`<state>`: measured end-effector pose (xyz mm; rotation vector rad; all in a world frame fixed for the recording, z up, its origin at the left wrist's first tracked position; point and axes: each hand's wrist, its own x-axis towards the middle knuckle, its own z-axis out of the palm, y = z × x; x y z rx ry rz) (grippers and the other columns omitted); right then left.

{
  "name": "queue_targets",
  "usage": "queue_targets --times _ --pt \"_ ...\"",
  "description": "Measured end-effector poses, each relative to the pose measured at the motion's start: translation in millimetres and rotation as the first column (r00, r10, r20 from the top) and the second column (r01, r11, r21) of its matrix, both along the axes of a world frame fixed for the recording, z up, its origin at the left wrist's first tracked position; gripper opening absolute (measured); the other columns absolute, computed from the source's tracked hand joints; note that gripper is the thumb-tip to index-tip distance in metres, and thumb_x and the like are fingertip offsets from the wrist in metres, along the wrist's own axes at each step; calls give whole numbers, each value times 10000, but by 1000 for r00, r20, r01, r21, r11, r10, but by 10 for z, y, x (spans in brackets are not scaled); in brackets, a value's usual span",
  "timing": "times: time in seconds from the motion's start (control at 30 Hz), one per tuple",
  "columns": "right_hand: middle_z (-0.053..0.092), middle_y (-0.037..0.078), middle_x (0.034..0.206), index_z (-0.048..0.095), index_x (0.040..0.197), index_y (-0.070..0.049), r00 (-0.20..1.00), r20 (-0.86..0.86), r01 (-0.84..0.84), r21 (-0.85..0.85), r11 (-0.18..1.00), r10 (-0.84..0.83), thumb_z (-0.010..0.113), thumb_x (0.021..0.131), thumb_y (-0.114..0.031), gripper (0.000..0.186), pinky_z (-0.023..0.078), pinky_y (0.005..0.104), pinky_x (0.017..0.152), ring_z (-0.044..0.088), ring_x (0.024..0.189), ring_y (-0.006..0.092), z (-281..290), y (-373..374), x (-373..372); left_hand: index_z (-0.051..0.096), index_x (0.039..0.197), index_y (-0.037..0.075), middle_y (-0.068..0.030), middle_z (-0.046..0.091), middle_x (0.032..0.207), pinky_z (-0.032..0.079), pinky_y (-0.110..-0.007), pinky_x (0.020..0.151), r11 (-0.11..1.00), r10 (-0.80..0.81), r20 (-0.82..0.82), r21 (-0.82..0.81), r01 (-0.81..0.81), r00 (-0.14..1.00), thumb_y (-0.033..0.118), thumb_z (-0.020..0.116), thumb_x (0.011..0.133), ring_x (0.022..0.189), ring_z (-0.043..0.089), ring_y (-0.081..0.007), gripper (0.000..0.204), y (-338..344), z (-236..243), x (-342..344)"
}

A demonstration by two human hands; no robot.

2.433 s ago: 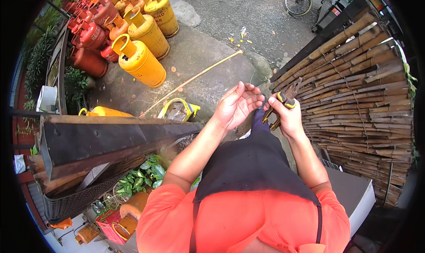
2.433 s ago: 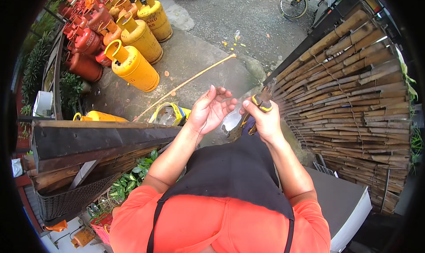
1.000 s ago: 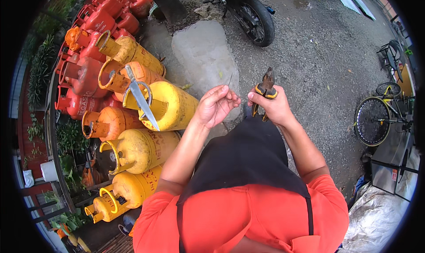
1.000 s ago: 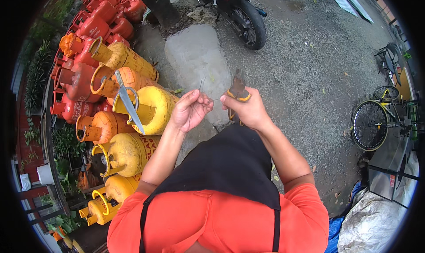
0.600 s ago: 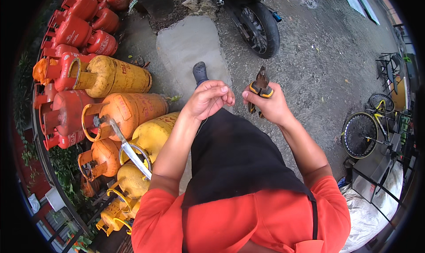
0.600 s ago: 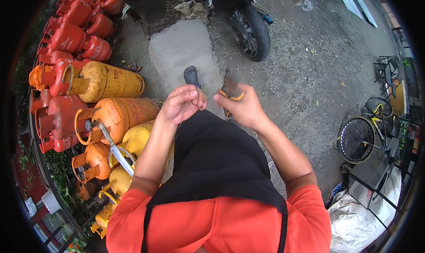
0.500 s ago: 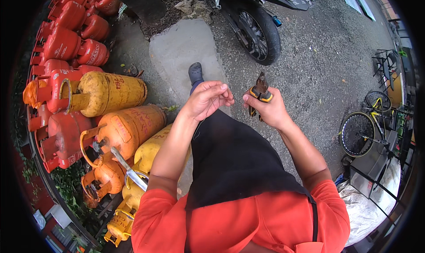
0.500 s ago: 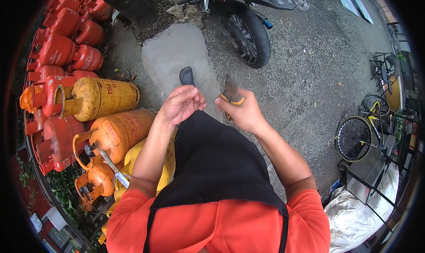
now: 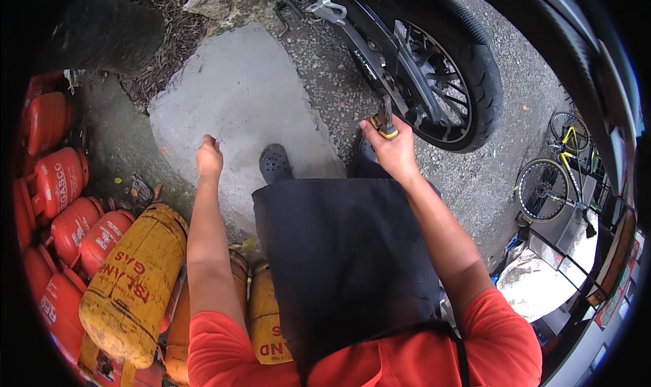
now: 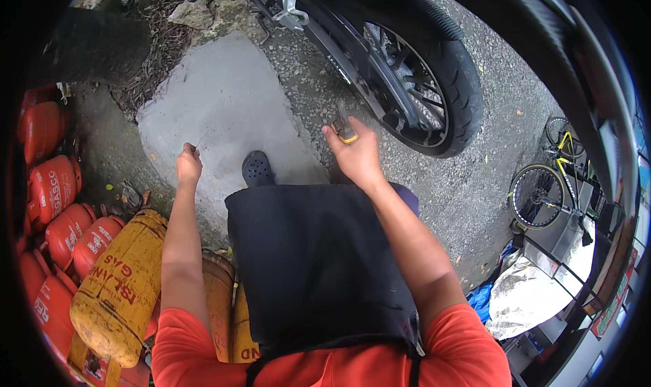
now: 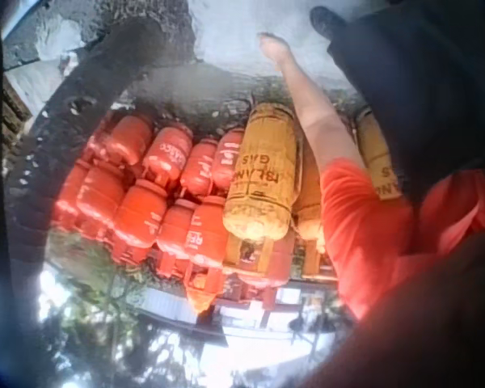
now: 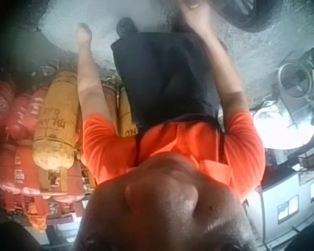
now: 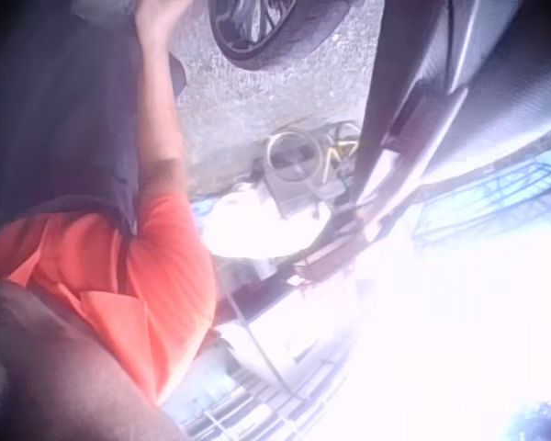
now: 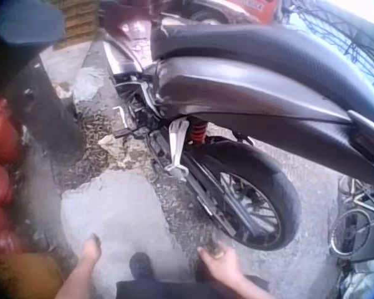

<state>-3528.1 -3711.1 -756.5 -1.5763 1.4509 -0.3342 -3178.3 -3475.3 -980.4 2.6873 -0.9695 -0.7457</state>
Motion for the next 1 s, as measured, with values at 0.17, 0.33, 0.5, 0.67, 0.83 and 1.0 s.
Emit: queue_targets --times 0.17,0.33,0.5,0.67,0.83,1.0 --pt "695 29 799 694 941 0 976 212 38 19 999 -41 767 895 -178 197 495 273 691 610 761 70 -871 -454 401 624 1134 21 -215 711 977 549 -479 768 997 52 322 -74 -29 945 227 665 925 881 686 -407 296 -88 -1115 625" --pt "701 14 826 701 948 -26 968 249 3 -102 995 22 764 897 -173 168 505 265 735 621 794 70 -870 -678 205 613 1237 -28 -106 703 939 538 -298 781 678 -32 -731 -517 -523 682 367 493 1063 882 663 -158 448 -1913 27 -149" --pt "702 14 841 704 957 -36 920 393 57 -119 991 -5 766 891 -150 146 502 258 744 622 801 75 -603 -538 523 573 1284 -40 -90 666 942 491 -289 831 770 -597 -771 -628 -111 223 430 439 1067 912 630 -157 535 -2600 1275 -748" --pt "708 19 838 699 957 -31 872 488 169 -233 958 -35 772 881 -132 146 505 263 735 626 804 75 -397 -527 499 616 997 55 -73 653 904 518 -295 736 936 -337 -902 -291 -197 -269 411 462 1063 829 634 -171 394 -2662 1532 -862" --pt "704 45 828 701 951 -27 924 377 84 -350 933 58 773 866 -134 155 511 278 731 638 794 92 -486 -605 749 601 963 73 -104 672 938 543 -314 748 937 -311 -766 -147 -318 -562 421 439 1066 875 673 -225 397 -2541 1139 -662" --pt "703 54 827 695 954 -9 929 317 -63 -367 928 188 766 873 -143 172 511 283 723 635 772 102 -570 -662 1225 586 931 58 -155 684 1030 565 -344 811 854 -448 -806 -257 -453 -387 435 424 1061 974 689 -262 430 -2343 1064 -265"
